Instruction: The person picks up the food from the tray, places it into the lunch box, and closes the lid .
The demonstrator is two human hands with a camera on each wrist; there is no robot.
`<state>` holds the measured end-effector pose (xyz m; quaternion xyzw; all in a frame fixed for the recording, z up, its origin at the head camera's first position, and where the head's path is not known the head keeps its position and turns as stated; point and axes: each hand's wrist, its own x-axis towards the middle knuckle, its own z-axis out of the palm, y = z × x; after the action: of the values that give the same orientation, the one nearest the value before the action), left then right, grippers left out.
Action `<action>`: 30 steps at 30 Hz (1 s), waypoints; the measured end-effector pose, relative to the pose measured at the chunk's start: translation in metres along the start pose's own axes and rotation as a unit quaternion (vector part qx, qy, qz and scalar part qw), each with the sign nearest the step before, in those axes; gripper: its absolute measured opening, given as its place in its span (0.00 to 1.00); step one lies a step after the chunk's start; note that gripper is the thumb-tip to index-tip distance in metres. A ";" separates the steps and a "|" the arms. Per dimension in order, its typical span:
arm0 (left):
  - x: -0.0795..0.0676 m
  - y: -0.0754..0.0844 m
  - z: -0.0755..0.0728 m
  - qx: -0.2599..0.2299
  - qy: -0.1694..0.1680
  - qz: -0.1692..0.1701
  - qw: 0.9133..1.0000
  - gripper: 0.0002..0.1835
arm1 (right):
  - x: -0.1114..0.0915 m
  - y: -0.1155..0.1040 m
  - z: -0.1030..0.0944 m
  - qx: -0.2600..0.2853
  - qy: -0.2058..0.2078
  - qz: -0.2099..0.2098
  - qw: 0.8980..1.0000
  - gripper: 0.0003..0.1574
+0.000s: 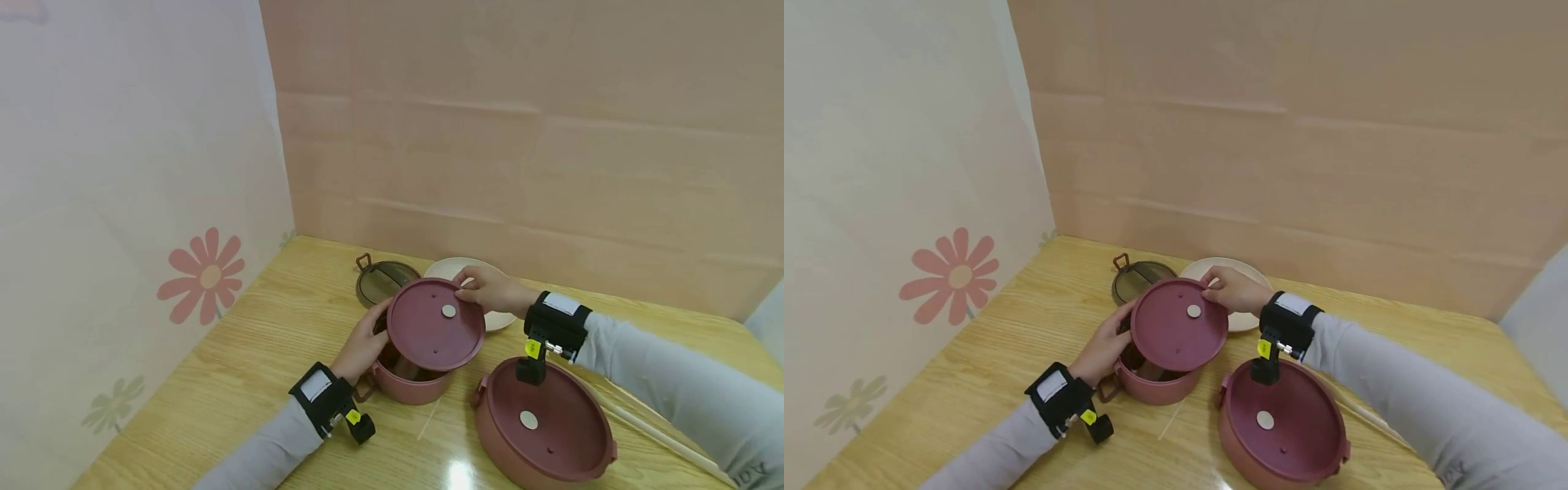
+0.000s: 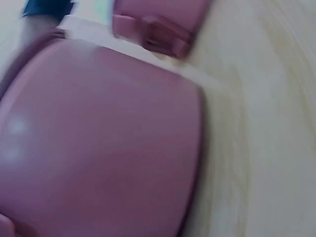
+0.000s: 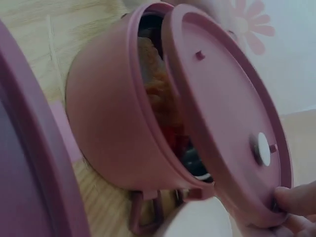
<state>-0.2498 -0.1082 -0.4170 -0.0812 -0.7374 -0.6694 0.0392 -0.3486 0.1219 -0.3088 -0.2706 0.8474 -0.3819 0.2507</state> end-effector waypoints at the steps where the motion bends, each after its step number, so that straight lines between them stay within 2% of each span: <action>1: 0.000 0.001 0.000 -0.028 0.003 -0.020 0.999 0.29 | 0.001 0.001 0.002 0.001 -0.004 0.003 1.000 0.13; 3: -0.001 0.003 0.000 -0.070 0.013 -0.050 0.996 0.28 | 0.002 0.000 0.006 -0.006 -0.010 0.006 1.000 0.12; 7: -0.004 0.005 0.001 -0.093 0.033 -0.060 0.993 0.28 | 0.004 -0.001 0.014 -0.027 -0.021 0.004 0.999 0.10; 11: -0.004 0.005 0.002 -0.071 0.040 -0.052 0.995 0.30 | 0.007 -0.003 0.021 -0.054 -0.015 0.008 0.998 0.10; 15: -0.003 0.002 0.004 -0.035 0.048 -0.045 0.997 0.27 | 0.010 -0.004 0.027 -0.102 -0.009 0.001 0.995 0.08; 19: -0.003 0.001 0.005 -0.025 0.052 -0.039 0.998 0.24 | 0.011 -0.004 0.029 -0.147 -0.017 -0.004 0.989 0.08; 25: -0.004 0.004 0.002 -0.012 0.069 -0.053 0.996 0.22 | 0.008 -0.001 0.023 -0.138 -0.067 -0.022 0.988 0.17; 30: -0.005 0.005 0.000 -0.006 0.075 -0.046 0.996 0.22 | 0.008 0.003 0.019 -0.134 -0.117 -0.036 0.983 0.24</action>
<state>-0.2441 -0.1082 -0.4134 0.0029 -0.7311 -0.6794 0.0625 -0.3432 0.1094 -0.3240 -0.3750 0.8455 -0.2389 0.2958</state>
